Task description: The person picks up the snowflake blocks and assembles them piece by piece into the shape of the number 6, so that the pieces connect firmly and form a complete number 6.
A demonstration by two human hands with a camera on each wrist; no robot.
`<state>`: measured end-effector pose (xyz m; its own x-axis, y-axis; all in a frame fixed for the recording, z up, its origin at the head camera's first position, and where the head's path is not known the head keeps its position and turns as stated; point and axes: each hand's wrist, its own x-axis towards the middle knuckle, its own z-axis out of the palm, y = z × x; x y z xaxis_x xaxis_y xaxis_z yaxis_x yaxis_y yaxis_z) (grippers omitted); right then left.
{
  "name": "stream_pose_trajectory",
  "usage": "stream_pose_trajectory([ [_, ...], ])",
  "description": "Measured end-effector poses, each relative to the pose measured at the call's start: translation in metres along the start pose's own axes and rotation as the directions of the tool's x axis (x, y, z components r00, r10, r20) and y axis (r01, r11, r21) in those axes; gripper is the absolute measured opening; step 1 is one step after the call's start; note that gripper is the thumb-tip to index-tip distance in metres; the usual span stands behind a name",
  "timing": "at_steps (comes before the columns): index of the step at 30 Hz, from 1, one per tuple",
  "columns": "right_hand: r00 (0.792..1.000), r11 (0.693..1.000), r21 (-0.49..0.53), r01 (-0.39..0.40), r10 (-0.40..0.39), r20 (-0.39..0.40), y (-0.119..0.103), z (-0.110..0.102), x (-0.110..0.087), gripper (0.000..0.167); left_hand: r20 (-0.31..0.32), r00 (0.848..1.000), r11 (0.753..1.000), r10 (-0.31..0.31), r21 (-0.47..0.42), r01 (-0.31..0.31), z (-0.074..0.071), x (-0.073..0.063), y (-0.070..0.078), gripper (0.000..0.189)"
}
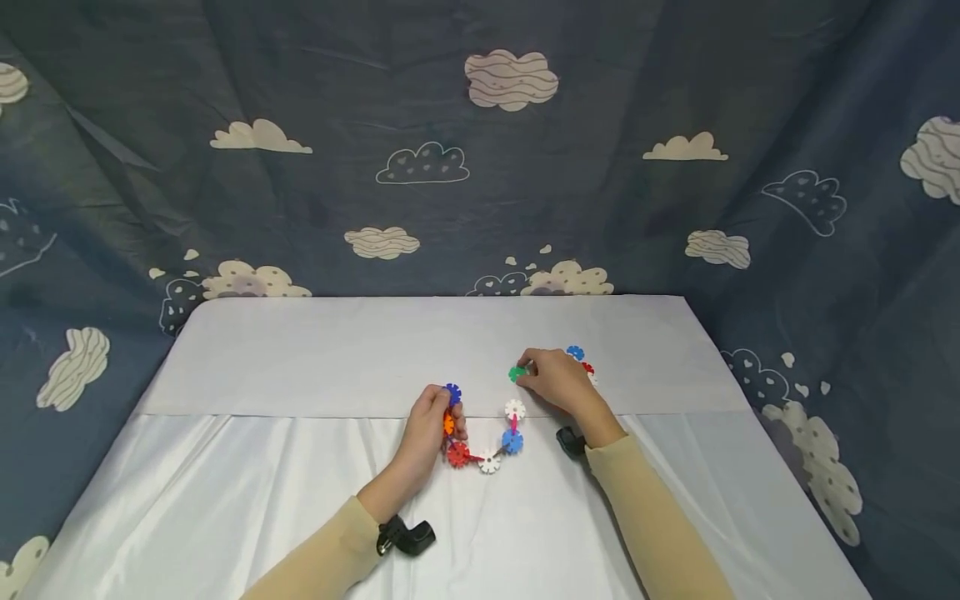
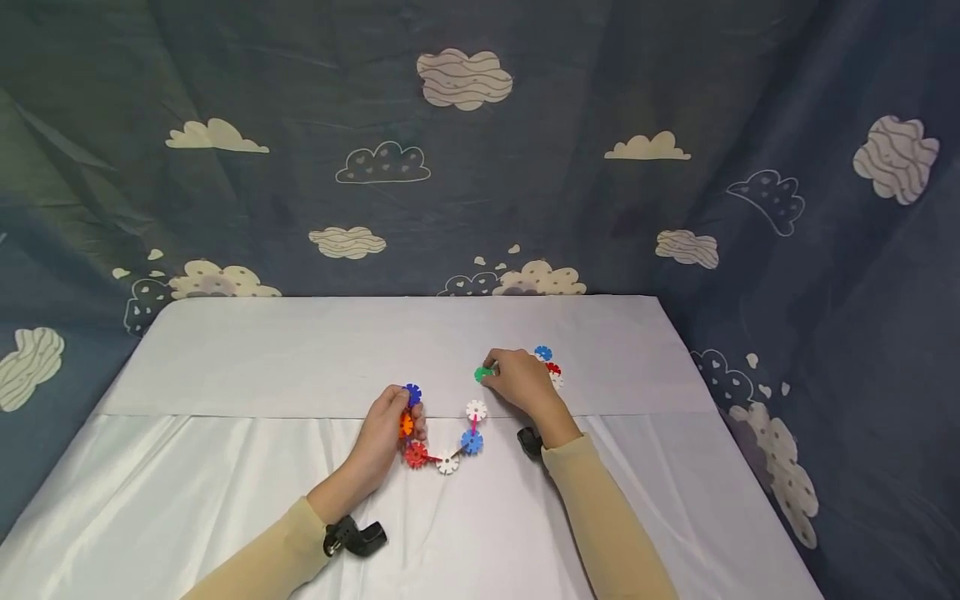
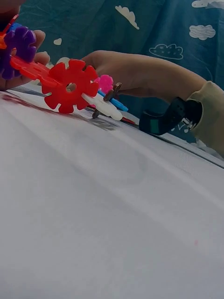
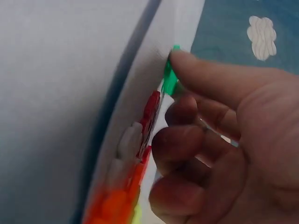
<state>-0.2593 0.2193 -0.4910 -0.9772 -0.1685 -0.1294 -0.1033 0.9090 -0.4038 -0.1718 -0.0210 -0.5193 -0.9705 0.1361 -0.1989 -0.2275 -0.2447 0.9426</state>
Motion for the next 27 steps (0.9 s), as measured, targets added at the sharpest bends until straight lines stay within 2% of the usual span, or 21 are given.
stream_pose_trajectory([
  [2, 1.000, 0.998, 0.066, 0.016, -0.015, -0.026, 0.001, 0.000, 0.000, 0.022, -0.001, 1.000, 1.000, -0.001, 0.010, 0.001, 0.000, 0.000, -0.001, 0.023],
  [6, 0.987, 0.965, 0.212, 0.158, -0.149, -0.055, -0.007, 0.000, -0.004, 0.012, -0.011, 1.000, 1.000, -0.003, 0.029, 0.003, -0.001, 0.000, -0.003, 0.023],
  [10, 0.941, 0.902, 0.270, 0.336, -0.336, -0.048, -0.031, 0.000, -0.013, 0.012, -0.005, 1.000, 1.000, -0.013, 0.023, 0.014, -0.001, -0.001, -0.003, 0.023],
  [13, 0.902, 0.874, 0.227, 0.430, -0.426, -0.068, -0.049, 0.000, -0.019, 0.011, 0.005, 1.000, 1.000, -0.005, 0.022, 0.005, 0.000, -0.001, -0.002, 0.023],
  [20, 0.869, 0.864, 0.095, 0.495, -0.489, -0.076, -0.065, 0.005, -0.026, 0.015, 0.004, 1.000, 1.000, -0.011, 0.019, 0.011, 0.001, 0.002, -0.002, 0.022],
  [27, 0.805, 0.814, -0.028, 0.581, -0.579, -0.130, -0.068, 0.010, -0.031, 0.012, 0.008, 1.000, 1.000, 0.003, 0.024, -0.003, 0.001, 0.001, -0.001, 0.024],
])
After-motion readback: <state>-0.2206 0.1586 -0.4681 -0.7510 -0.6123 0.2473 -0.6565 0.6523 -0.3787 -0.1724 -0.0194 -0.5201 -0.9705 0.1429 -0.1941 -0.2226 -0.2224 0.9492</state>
